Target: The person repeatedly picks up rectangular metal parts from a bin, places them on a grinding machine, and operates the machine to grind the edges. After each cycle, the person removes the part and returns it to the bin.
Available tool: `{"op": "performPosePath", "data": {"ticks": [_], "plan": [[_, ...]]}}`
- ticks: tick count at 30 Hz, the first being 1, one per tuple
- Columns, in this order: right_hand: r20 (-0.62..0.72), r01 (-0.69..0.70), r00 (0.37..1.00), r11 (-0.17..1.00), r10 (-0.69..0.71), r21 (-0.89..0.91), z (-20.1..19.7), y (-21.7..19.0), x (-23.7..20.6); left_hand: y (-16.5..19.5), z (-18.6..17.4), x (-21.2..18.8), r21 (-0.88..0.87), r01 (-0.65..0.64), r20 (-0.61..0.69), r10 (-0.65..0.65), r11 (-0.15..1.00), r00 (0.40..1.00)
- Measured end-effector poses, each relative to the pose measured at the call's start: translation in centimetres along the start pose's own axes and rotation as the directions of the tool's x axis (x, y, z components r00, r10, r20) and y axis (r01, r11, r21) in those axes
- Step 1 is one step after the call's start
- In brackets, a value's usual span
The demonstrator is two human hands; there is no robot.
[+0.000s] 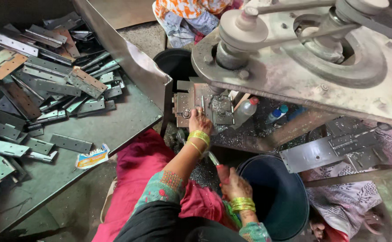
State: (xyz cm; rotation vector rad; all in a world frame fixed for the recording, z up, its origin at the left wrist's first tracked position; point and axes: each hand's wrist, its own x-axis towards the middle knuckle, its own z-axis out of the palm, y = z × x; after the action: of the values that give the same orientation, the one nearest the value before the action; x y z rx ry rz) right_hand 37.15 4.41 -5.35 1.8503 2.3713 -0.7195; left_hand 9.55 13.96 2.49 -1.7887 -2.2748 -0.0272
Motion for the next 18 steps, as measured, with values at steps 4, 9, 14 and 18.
{"op": "performPosePath", "data": {"ticks": [4, 9, 14, 18], "plan": [[-0.225, 0.137, 0.964, 0.99, -0.139, -0.026, 3.0, 0.0, -0.2, -0.2, -0.1, -1.1, -0.15, 0.01, 0.012, -0.009, 0.989, 1.0], [-0.006, 0.043, 0.999, 0.999, -0.043, -0.006, 1.4, -0.3, -0.1, -1.6, 0.5, -0.9, -0.122, -0.009, -0.019, 0.007, 0.992, 1.0], [0.059, -0.005, 0.998, 0.995, 0.01, -0.096, -2.2, -2.0, -0.8, -0.9, 0.8, 2.2, -0.18, 0.122, 0.114, -0.102, 0.976, 0.988], [-0.074, 0.021, 0.997, 0.999, -0.023, -0.023, -1.0, -2.3, -0.8, -1.0, 1.0, 1.1, -0.289, 0.127, -0.047, -0.147, 0.949, 0.988]]}}
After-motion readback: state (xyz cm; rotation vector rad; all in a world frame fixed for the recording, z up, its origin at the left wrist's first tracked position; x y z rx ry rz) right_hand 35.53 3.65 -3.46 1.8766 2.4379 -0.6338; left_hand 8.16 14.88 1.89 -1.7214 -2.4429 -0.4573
